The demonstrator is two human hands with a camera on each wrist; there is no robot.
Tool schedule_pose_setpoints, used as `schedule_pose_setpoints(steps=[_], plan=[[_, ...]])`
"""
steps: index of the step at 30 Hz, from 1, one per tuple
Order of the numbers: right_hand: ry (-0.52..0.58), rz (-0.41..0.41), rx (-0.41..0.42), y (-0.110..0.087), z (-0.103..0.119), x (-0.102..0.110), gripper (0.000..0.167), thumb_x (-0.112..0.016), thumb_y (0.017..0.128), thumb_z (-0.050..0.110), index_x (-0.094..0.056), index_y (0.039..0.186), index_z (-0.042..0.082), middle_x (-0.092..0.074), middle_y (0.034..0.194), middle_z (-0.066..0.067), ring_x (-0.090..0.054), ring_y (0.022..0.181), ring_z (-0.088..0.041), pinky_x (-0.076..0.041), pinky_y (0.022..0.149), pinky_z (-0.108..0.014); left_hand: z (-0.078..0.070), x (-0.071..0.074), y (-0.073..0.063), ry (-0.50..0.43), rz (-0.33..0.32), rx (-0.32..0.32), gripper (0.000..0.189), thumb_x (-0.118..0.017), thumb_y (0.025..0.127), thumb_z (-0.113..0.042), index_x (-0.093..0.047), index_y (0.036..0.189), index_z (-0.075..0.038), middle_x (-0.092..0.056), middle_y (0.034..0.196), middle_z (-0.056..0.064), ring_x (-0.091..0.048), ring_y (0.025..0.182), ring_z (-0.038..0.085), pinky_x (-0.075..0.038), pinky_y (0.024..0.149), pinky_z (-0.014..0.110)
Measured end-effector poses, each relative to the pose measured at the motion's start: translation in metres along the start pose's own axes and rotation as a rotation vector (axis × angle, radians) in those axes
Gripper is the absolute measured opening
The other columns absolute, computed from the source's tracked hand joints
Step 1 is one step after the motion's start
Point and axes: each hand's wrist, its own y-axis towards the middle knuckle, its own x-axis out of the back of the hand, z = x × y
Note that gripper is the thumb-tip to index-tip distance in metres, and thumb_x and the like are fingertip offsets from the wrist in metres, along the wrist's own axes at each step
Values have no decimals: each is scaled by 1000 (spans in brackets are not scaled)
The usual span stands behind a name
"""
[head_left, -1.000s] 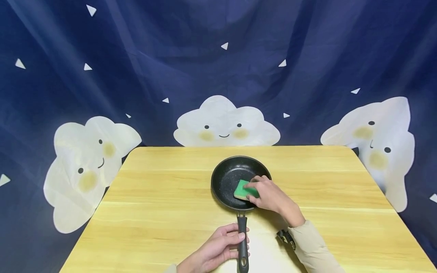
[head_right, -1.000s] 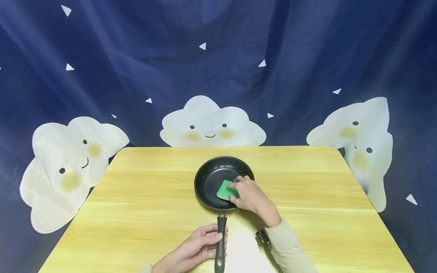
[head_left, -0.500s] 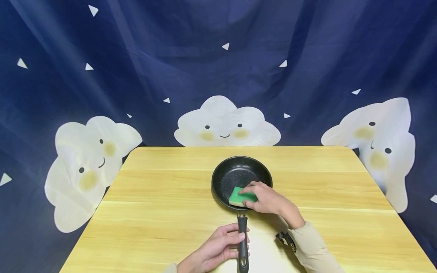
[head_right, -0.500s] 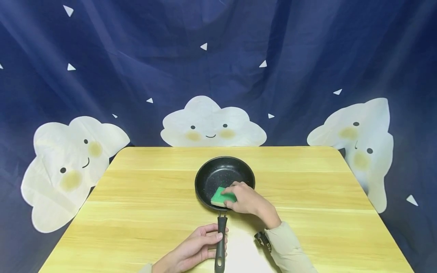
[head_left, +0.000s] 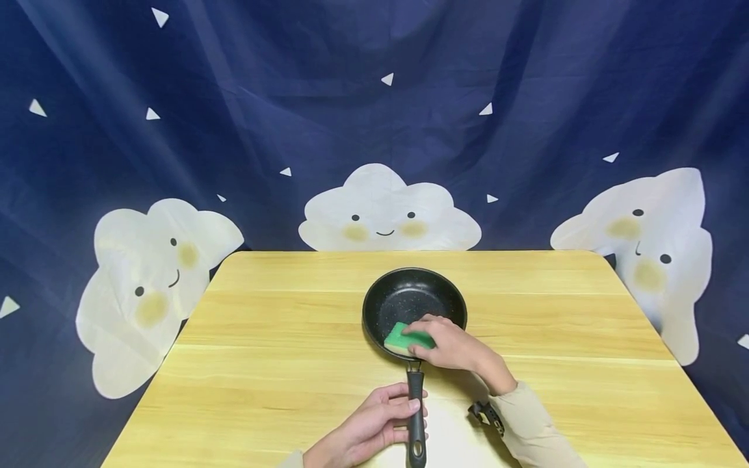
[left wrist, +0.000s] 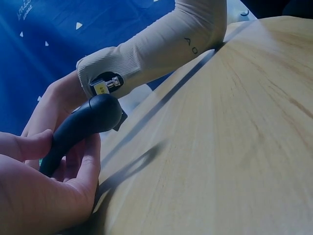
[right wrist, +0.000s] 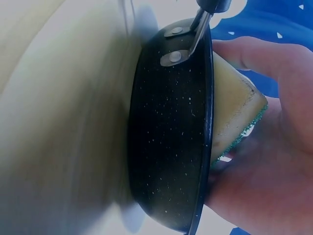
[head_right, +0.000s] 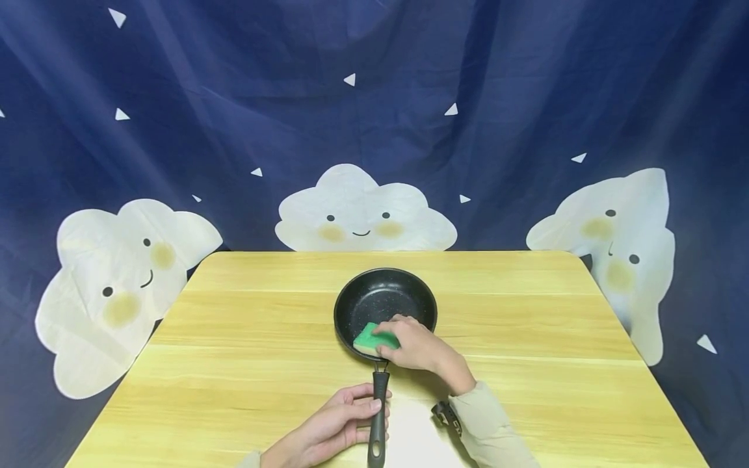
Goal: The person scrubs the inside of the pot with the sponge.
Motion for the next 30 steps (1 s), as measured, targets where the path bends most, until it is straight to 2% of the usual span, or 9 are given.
schedule_pose_setpoints(steps=[10, 21, 30], plan=[[11, -27, -4, 1, 6, -6, 35, -63, 102, 28, -67, 131, 9, -67, 123, -8, -60, 116, -30, -52, 96, -53, 0, -1, -1, 14, -2, 11, 43, -61, 104, -14, -49, 139, 7, -65, 107, 4, -66, 92, 14, -60, 83, 33], [58, -19, -46, 4, 10, -11, 40, -59, 105, 32, -62, 139, 10, -64, 132, -11, -54, 126, -38, -46, 102, -63, 0, -4, 0, 6, -12, 5, 41, -62, 103, -13, -51, 137, 7, -65, 105, 4, -67, 89, 13, -60, 81, 32], [39, -31, -45, 11, 11, -17, 39, -59, 105, 32, -61, 140, 14, -62, 126, -8, -57, 114, -29, -52, 93, -53, 1, -3, -1, 10, -6, -6, 40, -62, 103, -12, -51, 137, 6, -66, 105, 5, -68, 89, 14, -61, 80, 32]])
